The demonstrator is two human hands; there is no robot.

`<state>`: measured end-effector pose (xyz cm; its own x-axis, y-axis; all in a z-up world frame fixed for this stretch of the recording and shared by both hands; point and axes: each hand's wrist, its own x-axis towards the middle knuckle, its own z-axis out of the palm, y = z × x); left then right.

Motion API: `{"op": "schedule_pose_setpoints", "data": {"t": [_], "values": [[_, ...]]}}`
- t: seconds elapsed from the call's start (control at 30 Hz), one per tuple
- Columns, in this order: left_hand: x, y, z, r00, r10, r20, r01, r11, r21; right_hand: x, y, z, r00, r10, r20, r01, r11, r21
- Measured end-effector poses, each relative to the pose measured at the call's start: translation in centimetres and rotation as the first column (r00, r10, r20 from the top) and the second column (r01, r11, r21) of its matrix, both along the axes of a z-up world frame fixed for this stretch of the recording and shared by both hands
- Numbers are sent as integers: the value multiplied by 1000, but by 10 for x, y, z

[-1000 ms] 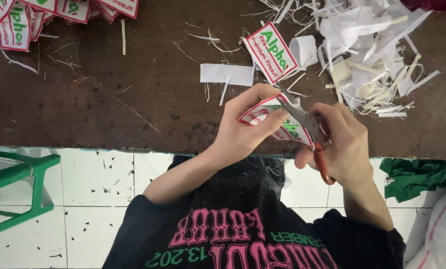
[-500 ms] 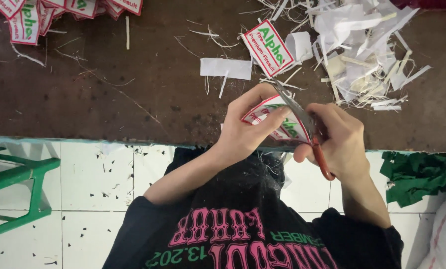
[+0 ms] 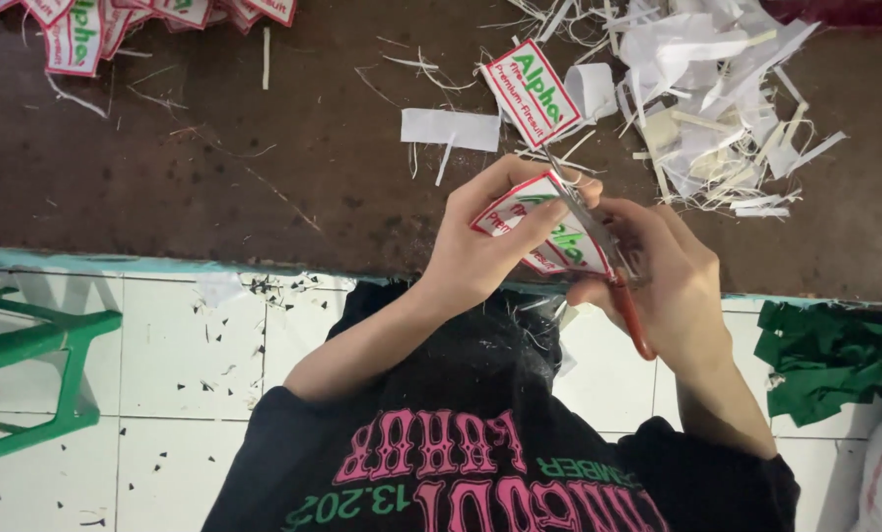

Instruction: Cutting individual fabric labels from a strip using scissors at a workbench in a factory setting.

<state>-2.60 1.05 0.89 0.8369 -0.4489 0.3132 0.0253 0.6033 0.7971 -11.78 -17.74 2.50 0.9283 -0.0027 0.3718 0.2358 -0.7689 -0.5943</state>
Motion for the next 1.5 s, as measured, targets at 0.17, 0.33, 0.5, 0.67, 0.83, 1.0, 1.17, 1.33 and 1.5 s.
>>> {"op": "schedule_pose_setpoints", "data": {"t": [0.17, 0.33, 0.5, 0.67, 0.83, 1.0, 1.17, 1.33, 1.5], "values": [[13, -6, 4, 999, -32, -4, 32, 999, 12, 5, -16, -13, 999, -14, -31, 14, 1000, 5], [29, -11, -2, 997, -74, -35, 75, 996, 38, 19, -25, -16, 999, 0, -36, -1, 1000, -29], [48, -9, -13, 992, -111, -53, 115, 991, 65, 35, -29, -18, 995, 55, -87, -59, 997, -43], [61, -2, -19, 952, -235, -196, 239, 971, -2, 45, -34, -24, 978, 140, -156, -132, 989, 62], [65, 1, -4, 946, -226, -231, 222, 974, -45, 53, -26, -11, 957, 94, -275, -100, 995, -6], [63, -3, -5, 999, 5, -34, 3, 976, 216, 60, -18, -3, 931, 71, -357, -98, 993, -60], [64, -7, -6, 991, 94, 91, -116, 955, 272, 65, -12, -3, 934, 64, -352, -80, 996, -31], [65, -8, -9, 996, 14, 87, -36, 966, 258, 67, -13, -3, 937, 88, -339, -93, 996, 1], [60, -17, -14, 999, -38, 9, 34, 971, 236, 65, -18, -17, 959, 94, -269, -90, 996, 27]]}}
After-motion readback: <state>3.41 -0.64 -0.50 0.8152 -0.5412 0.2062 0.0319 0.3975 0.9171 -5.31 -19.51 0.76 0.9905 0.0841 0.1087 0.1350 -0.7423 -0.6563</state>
